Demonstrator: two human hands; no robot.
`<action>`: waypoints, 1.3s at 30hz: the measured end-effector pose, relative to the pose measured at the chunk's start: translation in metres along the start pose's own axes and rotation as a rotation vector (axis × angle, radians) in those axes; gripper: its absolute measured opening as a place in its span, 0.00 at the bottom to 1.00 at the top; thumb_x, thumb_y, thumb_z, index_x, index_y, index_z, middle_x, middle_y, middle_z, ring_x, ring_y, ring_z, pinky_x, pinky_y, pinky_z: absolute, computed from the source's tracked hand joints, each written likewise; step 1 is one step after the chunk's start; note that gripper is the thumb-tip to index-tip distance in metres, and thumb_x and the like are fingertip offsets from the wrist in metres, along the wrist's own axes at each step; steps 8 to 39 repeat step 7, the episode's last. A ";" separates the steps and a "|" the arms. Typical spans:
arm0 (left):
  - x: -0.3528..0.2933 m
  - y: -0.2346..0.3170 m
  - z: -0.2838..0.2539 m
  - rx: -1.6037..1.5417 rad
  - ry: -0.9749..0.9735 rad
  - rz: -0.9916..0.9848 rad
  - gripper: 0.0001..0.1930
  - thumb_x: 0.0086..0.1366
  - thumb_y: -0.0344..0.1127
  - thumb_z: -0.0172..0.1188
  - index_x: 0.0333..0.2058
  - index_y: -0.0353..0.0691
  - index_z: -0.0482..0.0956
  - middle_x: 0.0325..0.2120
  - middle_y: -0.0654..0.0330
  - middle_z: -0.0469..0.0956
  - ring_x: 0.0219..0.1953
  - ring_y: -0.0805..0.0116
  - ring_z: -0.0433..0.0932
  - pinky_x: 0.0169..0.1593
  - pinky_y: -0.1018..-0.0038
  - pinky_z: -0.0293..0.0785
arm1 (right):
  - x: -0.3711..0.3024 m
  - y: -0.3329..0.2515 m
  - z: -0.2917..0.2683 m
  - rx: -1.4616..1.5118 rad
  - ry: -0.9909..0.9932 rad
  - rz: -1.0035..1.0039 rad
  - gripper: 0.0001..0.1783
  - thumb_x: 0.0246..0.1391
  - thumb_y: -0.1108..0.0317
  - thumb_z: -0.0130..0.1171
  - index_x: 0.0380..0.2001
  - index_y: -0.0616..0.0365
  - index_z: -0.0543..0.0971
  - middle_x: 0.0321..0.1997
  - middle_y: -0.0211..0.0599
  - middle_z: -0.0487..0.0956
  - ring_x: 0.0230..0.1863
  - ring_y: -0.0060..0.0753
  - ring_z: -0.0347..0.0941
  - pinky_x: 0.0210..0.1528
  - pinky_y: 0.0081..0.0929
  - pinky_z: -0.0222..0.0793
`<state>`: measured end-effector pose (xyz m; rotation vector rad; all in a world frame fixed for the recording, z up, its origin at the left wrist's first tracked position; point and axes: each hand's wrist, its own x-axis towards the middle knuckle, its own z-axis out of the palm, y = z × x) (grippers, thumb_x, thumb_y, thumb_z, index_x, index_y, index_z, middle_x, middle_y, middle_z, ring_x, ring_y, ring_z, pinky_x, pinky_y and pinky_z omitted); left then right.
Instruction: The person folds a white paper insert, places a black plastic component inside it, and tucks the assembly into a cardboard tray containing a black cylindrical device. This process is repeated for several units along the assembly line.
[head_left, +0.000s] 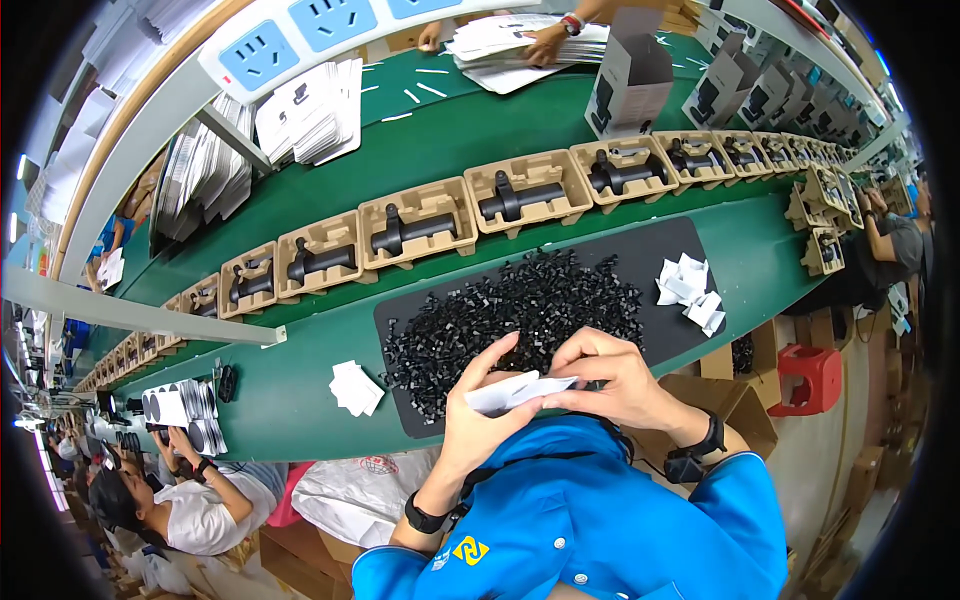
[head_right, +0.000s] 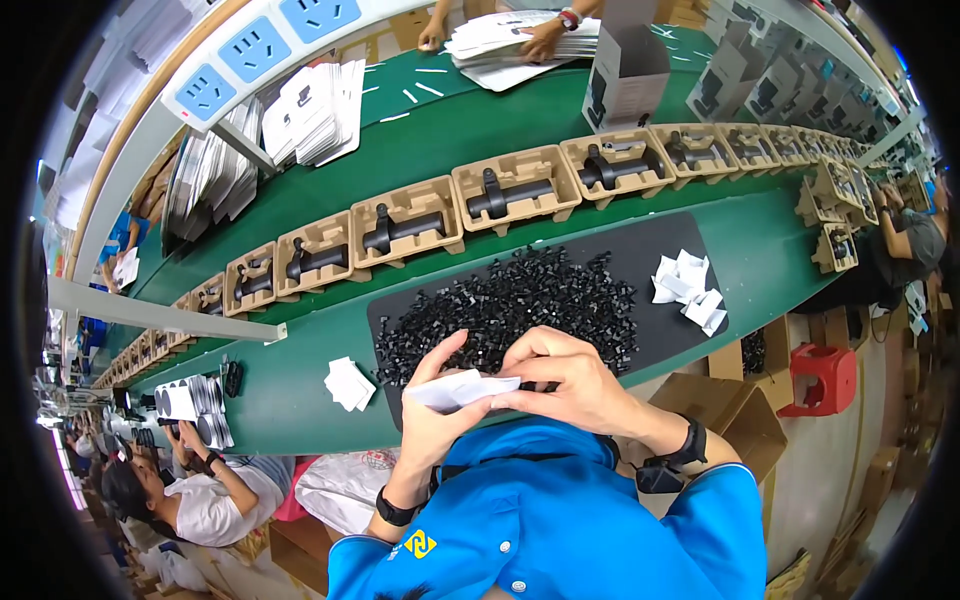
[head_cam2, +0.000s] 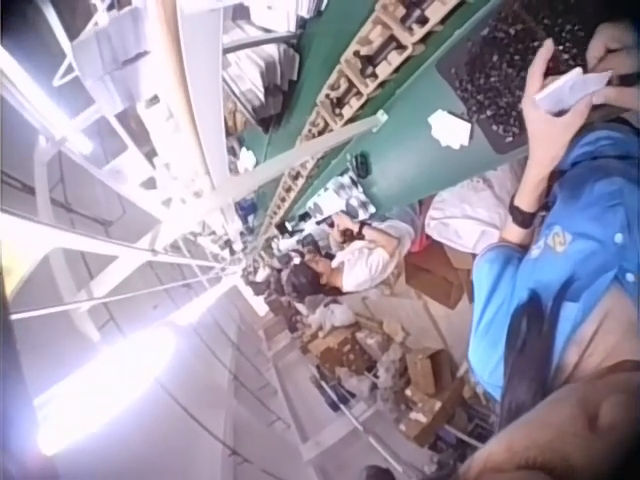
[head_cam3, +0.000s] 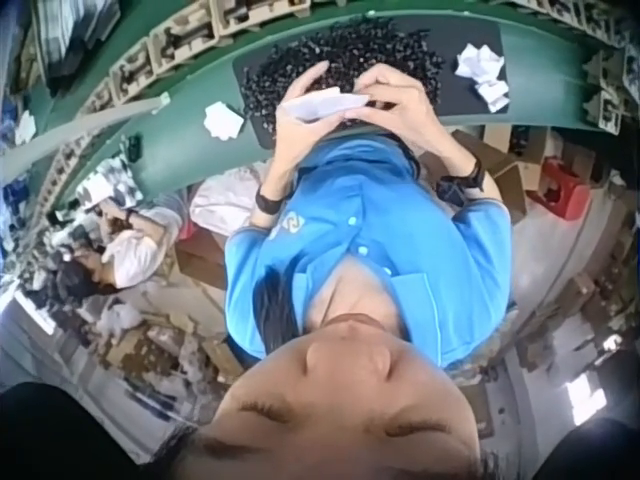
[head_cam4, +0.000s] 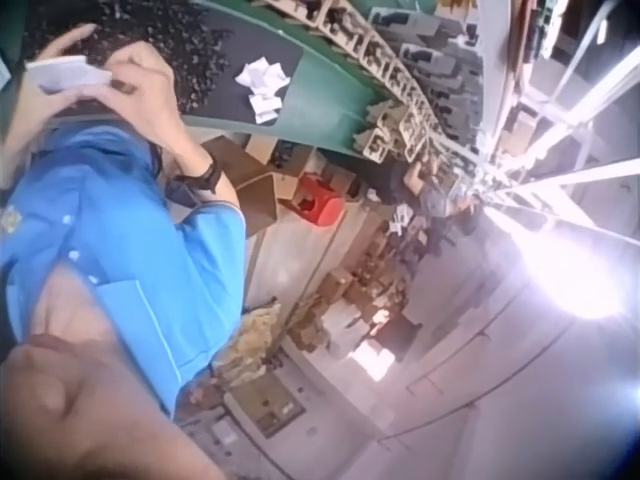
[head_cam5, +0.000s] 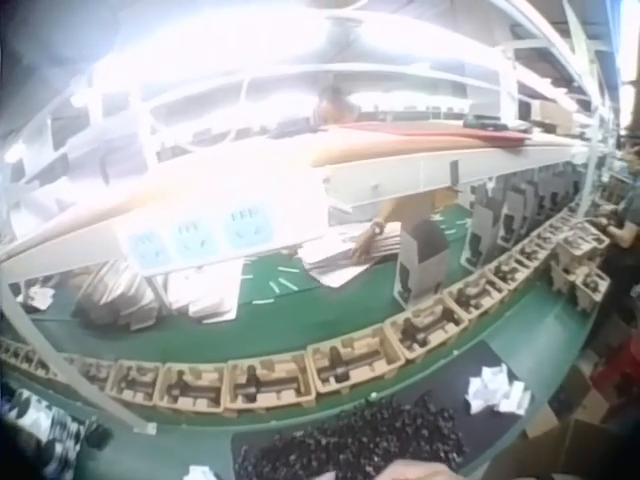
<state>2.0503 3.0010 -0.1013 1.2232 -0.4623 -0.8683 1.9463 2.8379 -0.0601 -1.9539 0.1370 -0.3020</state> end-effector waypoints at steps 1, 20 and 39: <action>-0.001 -0.004 -0.001 -0.016 -0.004 -0.051 0.30 0.49 0.26 0.67 0.52 0.32 0.69 0.39 0.55 0.78 0.42 0.71 0.76 0.45 0.77 0.73 | -0.003 0.005 -0.003 -0.004 -0.012 -0.018 0.13 0.43 0.72 0.66 0.36 0.59 0.81 0.28 0.30 0.73 0.27 0.22 0.70 0.24 0.22 0.67; 0.000 -0.016 -0.002 -0.231 0.010 -0.173 0.20 0.60 0.26 0.56 0.50 0.24 0.66 0.42 0.46 0.74 0.41 0.57 0.78 0.38 0.64 0.83 | -0.004 0.011 0.001 -0.170 0.126 -0.137 0.13 0.43 0.73 0.66 0.36 0.57 0.82 0.23 0.33 0.72 0.23 0.24 0.68 0.23 0.21 0.64; 0.000 -0.016 -0.002 -0.231 0.010 -0.173 0.20 0.60 0.26 0.56 0.50 0.24 0.66 0.42 0.46 0.74 0.41 0.57 0.78 0.38 0.64 0.83 | -0.004 0.011 0.001 -0.170 0.126 -0.137 0.13 0.43 0.73 0.66 0.36 0.57 0.82 0.23 0.33 0.72 0.23 0.24 0.68 0.23 0.21 0.64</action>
